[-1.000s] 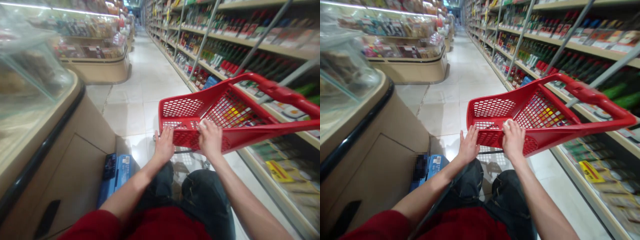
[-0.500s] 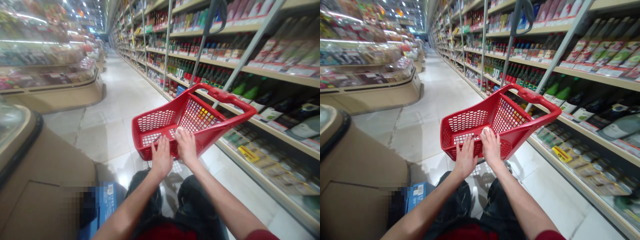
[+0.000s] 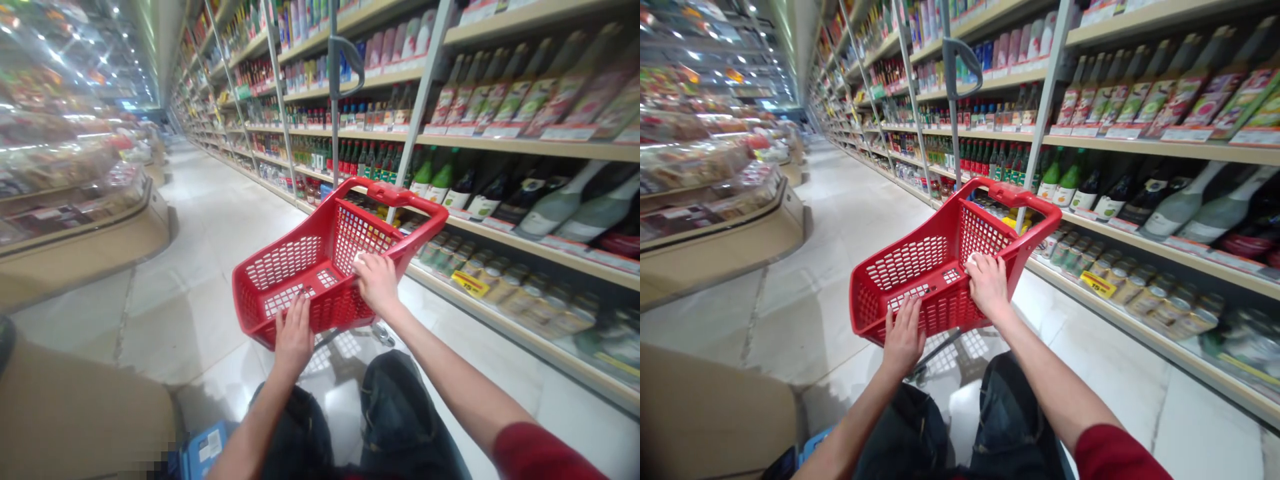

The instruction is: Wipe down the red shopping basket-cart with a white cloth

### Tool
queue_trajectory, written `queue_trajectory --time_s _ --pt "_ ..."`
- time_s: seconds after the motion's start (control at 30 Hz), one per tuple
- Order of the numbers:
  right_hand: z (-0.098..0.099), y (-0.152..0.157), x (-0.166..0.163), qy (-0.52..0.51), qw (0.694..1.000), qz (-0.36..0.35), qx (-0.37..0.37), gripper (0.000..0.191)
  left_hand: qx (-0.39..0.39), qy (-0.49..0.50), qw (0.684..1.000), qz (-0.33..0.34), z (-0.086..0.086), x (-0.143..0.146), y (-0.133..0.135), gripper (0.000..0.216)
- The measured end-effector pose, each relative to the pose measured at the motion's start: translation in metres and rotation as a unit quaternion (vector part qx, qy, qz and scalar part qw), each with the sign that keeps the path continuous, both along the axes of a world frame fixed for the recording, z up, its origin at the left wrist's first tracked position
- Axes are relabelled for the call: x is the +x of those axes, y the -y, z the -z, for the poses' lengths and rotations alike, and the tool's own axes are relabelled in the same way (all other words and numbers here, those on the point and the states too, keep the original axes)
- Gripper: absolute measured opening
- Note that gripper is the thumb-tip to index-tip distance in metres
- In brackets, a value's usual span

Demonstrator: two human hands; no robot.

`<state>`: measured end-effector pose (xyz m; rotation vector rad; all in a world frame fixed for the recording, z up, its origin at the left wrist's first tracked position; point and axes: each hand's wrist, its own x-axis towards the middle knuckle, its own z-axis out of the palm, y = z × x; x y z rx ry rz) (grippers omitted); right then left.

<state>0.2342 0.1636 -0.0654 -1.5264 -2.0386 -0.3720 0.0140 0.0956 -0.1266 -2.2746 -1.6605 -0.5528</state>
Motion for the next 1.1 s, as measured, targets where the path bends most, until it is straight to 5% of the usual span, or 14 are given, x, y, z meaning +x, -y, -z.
queue_trajectory --time_s 0.23,0.47,0.6,0.83,1.0,1.1 --pt "0.008 0.005 -0.018 0.038 0.997 -0.059 0.021 0.042 -0.01 0.027 0.998 -0.058 -0.014 -0.024 -0.015 0.05" --pt "-0.008 -0.005 0.009 0.004 0.996 0.025 0.087 0.04 -0.055 0.078 0.985 -0.143 -0.027 -0.013 -0.021 0.059" --pt "-0.004 -0.003 -0.021 0.035 0.997 -0.044 0.048 0.042 -0.051 0.082 0.984 -0.152 -0.032 -0.016 -0.026 0.056" --pt "-0.015 -0.023 -0.049 -0.04 0.995 -0.076 0.049 0.04 -0.05 0.094 0.986 -0.13 -0.036 -0.02 -0.02 0.052" --pt "-0.01 -0.012 -0.045 -0.043 0.99 -0.121 0.054 0.034 0.008 0.161 0.987 0.005 -0.061 0.028 -0.031 0.053" --pt "-0.002 0.0 -0.04 -0.072 0.985 -0.147 0.046 0.042 -0.028 0.174 0.982 0.071 -0.079 0.061 -0.043 0.055"
